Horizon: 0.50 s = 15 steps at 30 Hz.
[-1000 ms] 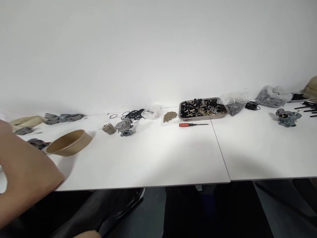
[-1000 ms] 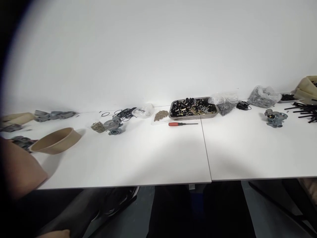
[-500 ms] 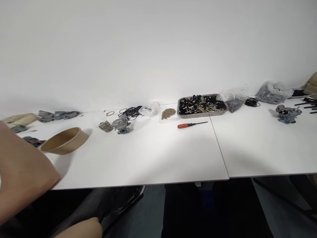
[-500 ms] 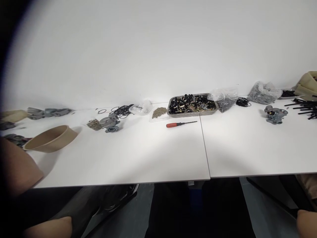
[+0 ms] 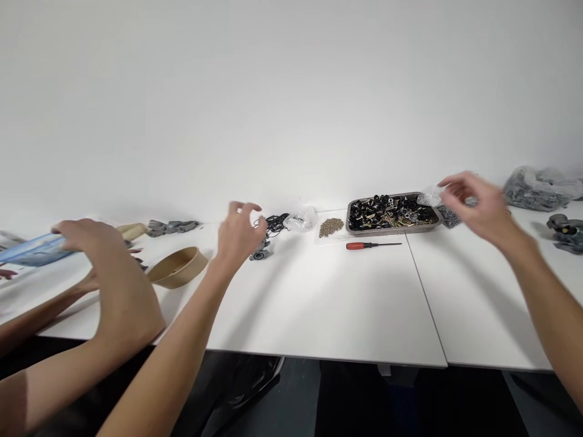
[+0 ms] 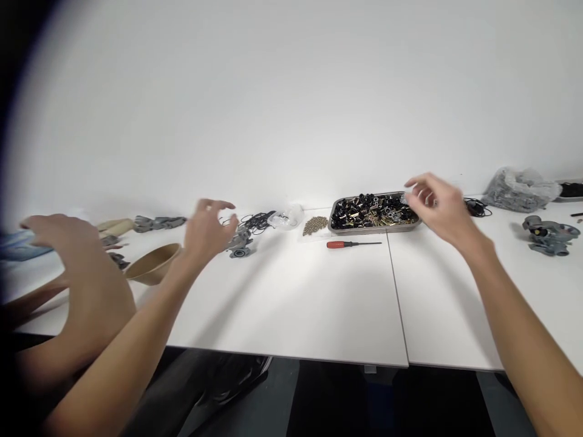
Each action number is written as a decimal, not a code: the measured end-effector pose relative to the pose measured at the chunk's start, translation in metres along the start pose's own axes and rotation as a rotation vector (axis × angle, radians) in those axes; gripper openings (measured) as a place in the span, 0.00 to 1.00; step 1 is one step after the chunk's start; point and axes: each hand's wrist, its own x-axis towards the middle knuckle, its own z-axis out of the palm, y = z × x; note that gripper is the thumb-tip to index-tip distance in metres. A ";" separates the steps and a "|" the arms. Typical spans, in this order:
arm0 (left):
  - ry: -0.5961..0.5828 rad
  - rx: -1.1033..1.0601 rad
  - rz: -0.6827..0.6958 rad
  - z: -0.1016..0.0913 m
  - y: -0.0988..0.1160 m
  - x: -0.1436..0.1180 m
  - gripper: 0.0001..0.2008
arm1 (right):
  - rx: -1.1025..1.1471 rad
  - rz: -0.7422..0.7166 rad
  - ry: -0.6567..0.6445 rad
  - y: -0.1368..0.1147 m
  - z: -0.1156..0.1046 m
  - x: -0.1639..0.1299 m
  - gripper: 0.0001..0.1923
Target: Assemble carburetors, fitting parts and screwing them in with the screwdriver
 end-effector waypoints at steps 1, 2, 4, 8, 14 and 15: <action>-0.153 0.108 -0.049 0.015 -0.006 0.006 0.21 | -0.008 0.072 -0.074 0.022 0.019 -0.001 0.12; -0.276 0.192 -0.081 0.031 -0.013 0.011 0.24 | -0.010 0.142 -0.142 0.044 0.036 -0.006 0.13; -0.431 0.306 -0.091 0.059 -0.026 0.016 0.26 | -0.036 0.190 -0.203 0.079 0.064 -0.021 0.13; -0.517 0.415 -0.032 0.091 -0.038 0.016 0.22 | -0.136 0.097 -0.157 0.106 0.085 -0.048 0.09; -0.464 0.429 -0.048 0.092 -0.039 0.019 0.19 | -0.045 0.200 -0.037 0.108 0.081 -0.046 0.10; -0.449 0.421 -0.076 0.091 -0.042 0.020 0.19 | -0.043 0.209 -0.029 0.110 0.081 -0.046 0.10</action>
